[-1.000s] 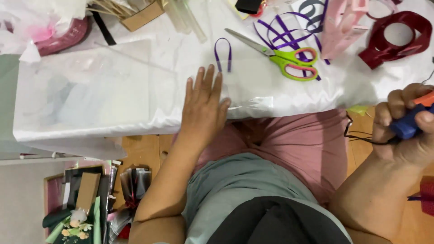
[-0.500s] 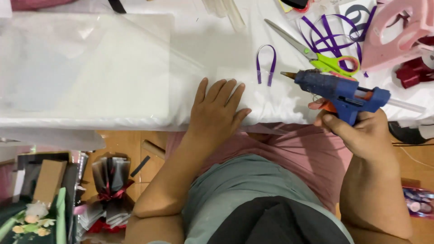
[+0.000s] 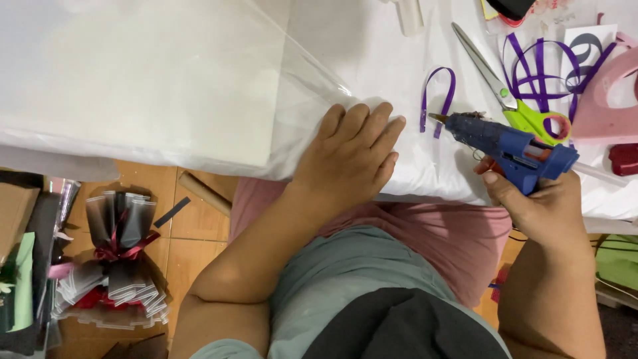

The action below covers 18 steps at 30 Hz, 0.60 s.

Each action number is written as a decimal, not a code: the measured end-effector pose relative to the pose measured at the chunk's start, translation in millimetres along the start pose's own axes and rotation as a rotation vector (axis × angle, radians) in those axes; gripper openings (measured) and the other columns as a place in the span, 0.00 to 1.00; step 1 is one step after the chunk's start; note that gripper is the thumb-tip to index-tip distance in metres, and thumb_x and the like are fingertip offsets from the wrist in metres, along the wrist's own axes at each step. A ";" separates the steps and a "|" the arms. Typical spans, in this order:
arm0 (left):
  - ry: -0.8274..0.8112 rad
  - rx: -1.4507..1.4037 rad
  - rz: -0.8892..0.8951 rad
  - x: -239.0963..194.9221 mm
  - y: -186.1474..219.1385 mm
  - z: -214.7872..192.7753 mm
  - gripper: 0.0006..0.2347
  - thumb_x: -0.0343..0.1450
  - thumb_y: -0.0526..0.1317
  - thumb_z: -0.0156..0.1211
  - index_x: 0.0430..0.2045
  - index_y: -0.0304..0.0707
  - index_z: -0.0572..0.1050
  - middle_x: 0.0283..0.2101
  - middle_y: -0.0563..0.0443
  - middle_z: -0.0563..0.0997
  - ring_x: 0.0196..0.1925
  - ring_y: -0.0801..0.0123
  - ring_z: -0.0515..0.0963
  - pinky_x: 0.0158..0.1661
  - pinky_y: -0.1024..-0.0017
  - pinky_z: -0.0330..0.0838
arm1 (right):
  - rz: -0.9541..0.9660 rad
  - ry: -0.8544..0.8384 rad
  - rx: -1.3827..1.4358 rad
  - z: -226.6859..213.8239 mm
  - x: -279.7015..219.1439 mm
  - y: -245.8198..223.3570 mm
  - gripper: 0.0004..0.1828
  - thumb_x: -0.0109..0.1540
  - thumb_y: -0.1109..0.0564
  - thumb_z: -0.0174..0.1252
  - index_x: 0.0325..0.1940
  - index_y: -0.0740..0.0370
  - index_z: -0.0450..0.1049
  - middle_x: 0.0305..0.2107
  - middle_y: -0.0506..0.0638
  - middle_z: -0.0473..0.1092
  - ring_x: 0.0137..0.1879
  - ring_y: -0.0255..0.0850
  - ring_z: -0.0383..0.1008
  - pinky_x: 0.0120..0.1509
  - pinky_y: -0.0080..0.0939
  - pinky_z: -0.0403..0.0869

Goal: The person assembles a decorative bow by applying hot glue to a white wrapped item, then attaching and trimming purple ribbon loops. They use a hot glue gun to secure the ribbon and scissors to trim the ends.

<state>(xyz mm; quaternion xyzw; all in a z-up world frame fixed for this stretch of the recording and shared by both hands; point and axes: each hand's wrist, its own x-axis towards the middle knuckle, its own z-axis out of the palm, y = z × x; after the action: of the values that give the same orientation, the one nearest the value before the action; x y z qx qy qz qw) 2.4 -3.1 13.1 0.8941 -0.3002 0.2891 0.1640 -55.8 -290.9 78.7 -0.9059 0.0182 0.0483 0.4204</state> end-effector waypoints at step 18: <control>-0.033 0.000 0.003 0.9 0.3 -3.7 0.16 0.73 0.49 0.60 0.52 0.45 0.79 0.55 0.53 0.75 0.51 0.62 0.71 0.53 0.62 0.67 | -0.009 -0.020 -0.049 -0.1 -10.1 0.5 0.07 0.66 0.64 0.63 0.47 0.69 0.77 0.41 0.52 0.76 0.49 0.38 0.74 0.57 0.36 0.75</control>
<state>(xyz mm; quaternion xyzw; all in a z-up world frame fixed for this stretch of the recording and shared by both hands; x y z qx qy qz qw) 1.2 -2.0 16.6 0.8983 -0.3043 0.2744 0.1587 -65.9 -291.3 79.4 -0.9154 0.0090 0.0558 0.3986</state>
